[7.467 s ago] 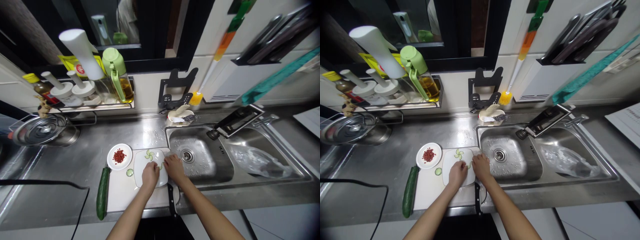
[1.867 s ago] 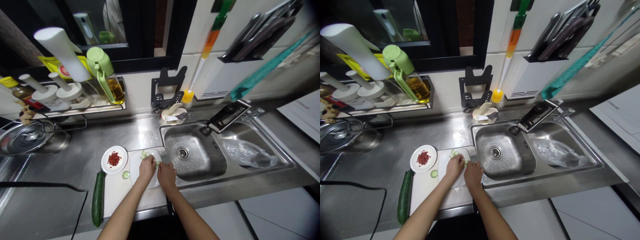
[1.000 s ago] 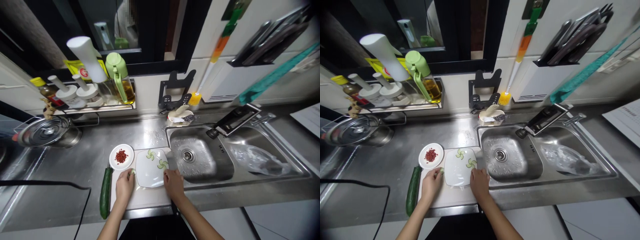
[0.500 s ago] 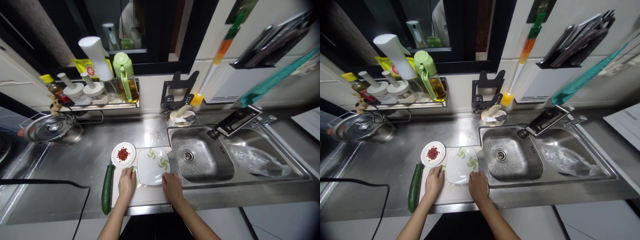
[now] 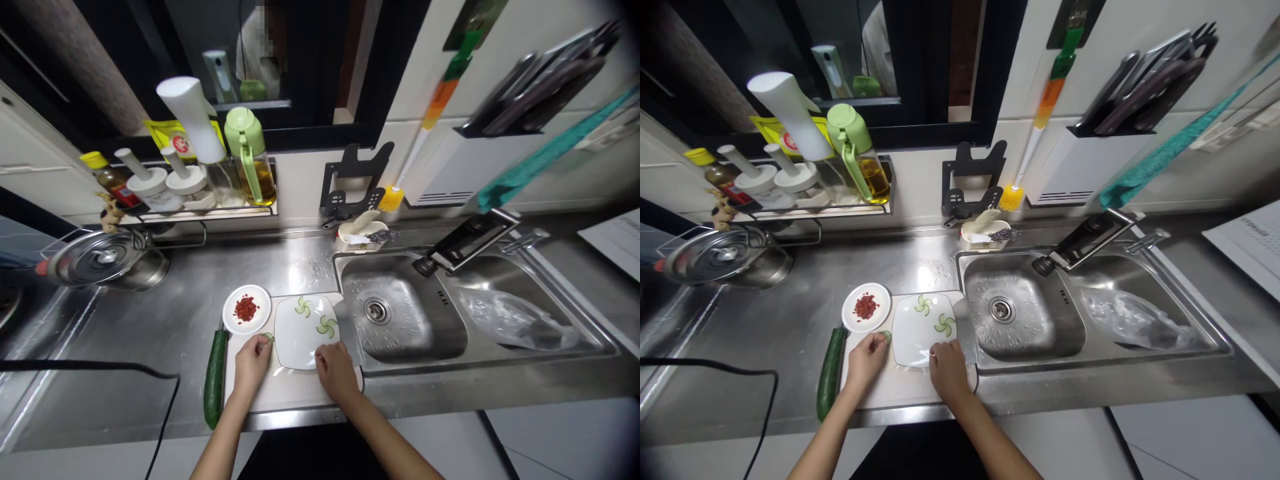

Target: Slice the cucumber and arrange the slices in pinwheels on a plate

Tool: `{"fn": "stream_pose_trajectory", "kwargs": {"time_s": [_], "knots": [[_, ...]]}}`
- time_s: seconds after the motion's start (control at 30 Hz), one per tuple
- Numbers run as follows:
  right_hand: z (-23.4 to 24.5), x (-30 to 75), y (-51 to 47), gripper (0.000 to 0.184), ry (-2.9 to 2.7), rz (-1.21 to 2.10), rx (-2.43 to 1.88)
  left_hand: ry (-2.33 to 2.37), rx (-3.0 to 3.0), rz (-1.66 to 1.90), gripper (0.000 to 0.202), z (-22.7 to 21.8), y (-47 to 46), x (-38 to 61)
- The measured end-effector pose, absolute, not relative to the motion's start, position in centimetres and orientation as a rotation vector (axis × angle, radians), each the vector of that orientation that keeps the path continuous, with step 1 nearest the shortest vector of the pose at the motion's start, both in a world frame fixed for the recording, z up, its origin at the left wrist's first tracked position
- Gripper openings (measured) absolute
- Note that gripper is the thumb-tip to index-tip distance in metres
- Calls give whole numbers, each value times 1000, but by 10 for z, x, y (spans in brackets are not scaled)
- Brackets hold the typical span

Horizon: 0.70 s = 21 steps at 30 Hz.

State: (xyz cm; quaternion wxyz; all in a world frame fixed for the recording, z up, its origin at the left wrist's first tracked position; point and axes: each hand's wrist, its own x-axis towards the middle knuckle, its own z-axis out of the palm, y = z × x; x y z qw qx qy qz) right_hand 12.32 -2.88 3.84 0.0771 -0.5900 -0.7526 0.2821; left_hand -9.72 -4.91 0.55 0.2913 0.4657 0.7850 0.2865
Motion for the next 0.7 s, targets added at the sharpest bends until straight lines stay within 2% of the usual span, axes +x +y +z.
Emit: {"fn": "stream_pose_trajectory", "kwargs": {"time_s": [0.2, 0.33, 0.5, 0.7], "knots": [[38, 102, -19, 25, -2184, 917, -1426, 1844, 1216, 824, 26, 28, -48, -87], [45, 92, -10, 32, -2155, 902, -1363, 1721, 1235, 787, 26, 37, -42, -73], [50, 95, -2, 15, -2168, 910, -1420, 1598, 1112, 829, 25, 35, -36, -61], [55, 107, -5, 16, -2202, 903, -1406, 1399, 417, 791, 40, 31, -34, -56]]}}
